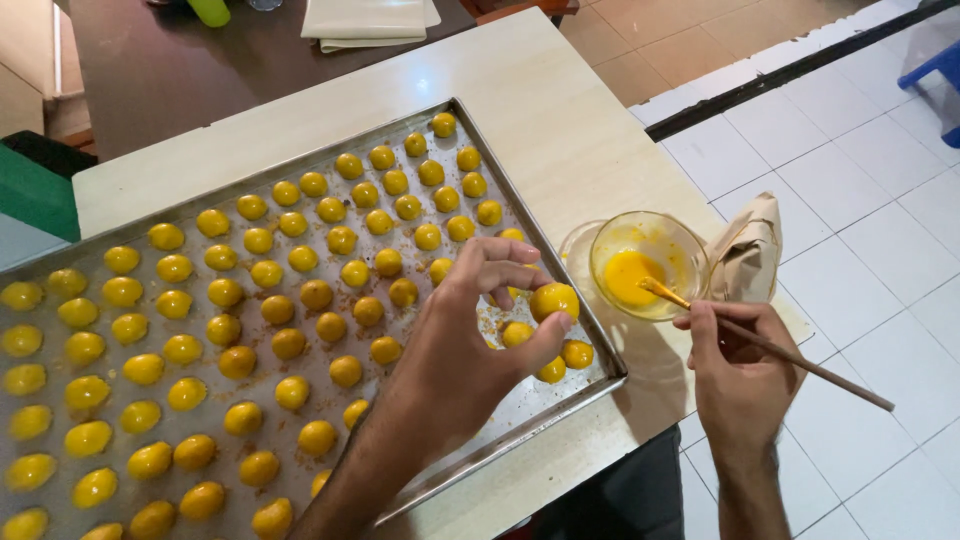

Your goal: The person uses a brush to apply a yellow liquid to small round pastries arranged on a baking tray. The person repeatedly dips the brush into a bowl of liquid and coats each pastry individually.

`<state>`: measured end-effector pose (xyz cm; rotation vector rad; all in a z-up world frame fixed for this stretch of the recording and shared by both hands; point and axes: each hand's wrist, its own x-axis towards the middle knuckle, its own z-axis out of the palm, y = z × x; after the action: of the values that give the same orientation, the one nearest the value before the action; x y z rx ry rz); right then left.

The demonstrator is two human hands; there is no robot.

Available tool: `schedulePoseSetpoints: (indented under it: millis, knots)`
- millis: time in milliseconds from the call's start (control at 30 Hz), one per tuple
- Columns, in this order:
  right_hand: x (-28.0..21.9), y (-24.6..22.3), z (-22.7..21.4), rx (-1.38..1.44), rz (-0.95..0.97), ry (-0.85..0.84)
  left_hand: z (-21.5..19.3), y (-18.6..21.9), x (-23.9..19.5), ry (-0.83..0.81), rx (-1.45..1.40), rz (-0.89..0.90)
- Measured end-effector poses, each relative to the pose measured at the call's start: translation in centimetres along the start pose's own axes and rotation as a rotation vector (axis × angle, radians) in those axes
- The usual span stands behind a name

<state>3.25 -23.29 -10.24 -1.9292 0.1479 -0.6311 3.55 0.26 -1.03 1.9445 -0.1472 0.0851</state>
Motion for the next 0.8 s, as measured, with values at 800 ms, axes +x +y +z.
schedulePoseSetpoints:
  millis: [800]
  knots:
    - [-0.6, 1.1, -1.1, -0.083, -0.114, -0.110, 1.0, -1.8, 0.8, -0.060, -0.161, -0.140]
